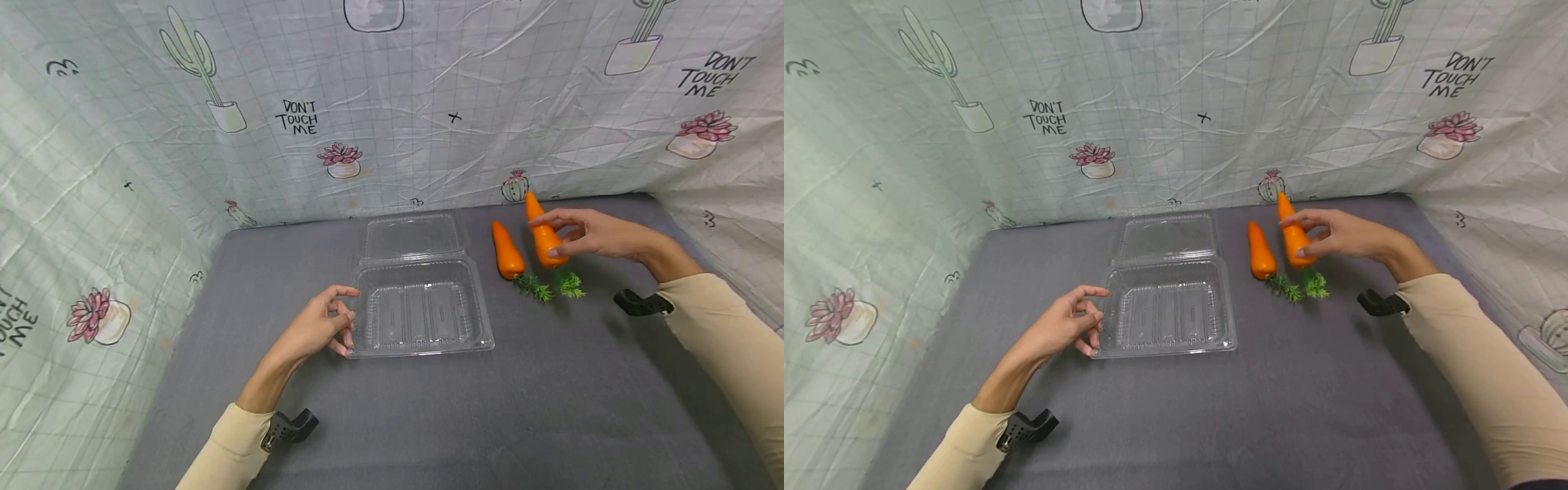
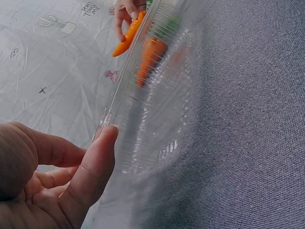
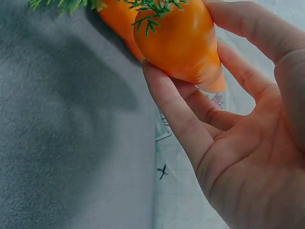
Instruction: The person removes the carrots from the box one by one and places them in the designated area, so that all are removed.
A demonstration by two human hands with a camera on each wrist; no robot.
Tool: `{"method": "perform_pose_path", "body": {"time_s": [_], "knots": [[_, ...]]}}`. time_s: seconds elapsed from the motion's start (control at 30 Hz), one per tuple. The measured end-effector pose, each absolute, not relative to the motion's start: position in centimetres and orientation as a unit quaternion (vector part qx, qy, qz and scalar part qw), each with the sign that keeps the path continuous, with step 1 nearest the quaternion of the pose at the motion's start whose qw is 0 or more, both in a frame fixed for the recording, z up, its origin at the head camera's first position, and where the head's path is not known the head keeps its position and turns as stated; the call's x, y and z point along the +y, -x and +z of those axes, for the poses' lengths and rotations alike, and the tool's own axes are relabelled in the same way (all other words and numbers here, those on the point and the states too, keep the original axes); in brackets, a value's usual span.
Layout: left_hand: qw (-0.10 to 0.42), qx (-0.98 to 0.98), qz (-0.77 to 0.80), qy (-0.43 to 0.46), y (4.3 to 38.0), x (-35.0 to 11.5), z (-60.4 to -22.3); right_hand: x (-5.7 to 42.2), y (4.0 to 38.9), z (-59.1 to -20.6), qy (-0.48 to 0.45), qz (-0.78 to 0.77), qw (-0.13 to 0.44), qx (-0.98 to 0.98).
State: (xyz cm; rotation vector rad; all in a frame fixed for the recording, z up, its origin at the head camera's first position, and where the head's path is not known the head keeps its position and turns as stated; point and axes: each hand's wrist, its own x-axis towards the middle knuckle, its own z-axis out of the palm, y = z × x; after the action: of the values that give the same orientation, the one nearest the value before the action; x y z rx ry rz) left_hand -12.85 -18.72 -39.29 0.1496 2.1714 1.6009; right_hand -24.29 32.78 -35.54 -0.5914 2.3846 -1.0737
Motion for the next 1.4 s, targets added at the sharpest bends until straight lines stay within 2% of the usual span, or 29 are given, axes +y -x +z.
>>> {"method": "perform_pose_path", "body": {"time_s": [0.8, 1.2, 1.4], "knots": [[0.219, 0.78, 0.584, -0.049, 12.9, -18.7, -39.2, 33.4, 25.6, -38.5, 0.208, -0.371, 0.261, 0.866], [0.217, 0.783, 0.581, -0.051, 12.9, -18.7, -39.3, 33.4, 26.0, -38.8, 0.203, -0.356, 0.288, 0.865], [0.219, 0.782, 0.581, -0.05, 12.9, -18.7, -39.4, 33.4, 25.9, -38.6, 0.201, -0.34, 0.282, 0.874]]}}
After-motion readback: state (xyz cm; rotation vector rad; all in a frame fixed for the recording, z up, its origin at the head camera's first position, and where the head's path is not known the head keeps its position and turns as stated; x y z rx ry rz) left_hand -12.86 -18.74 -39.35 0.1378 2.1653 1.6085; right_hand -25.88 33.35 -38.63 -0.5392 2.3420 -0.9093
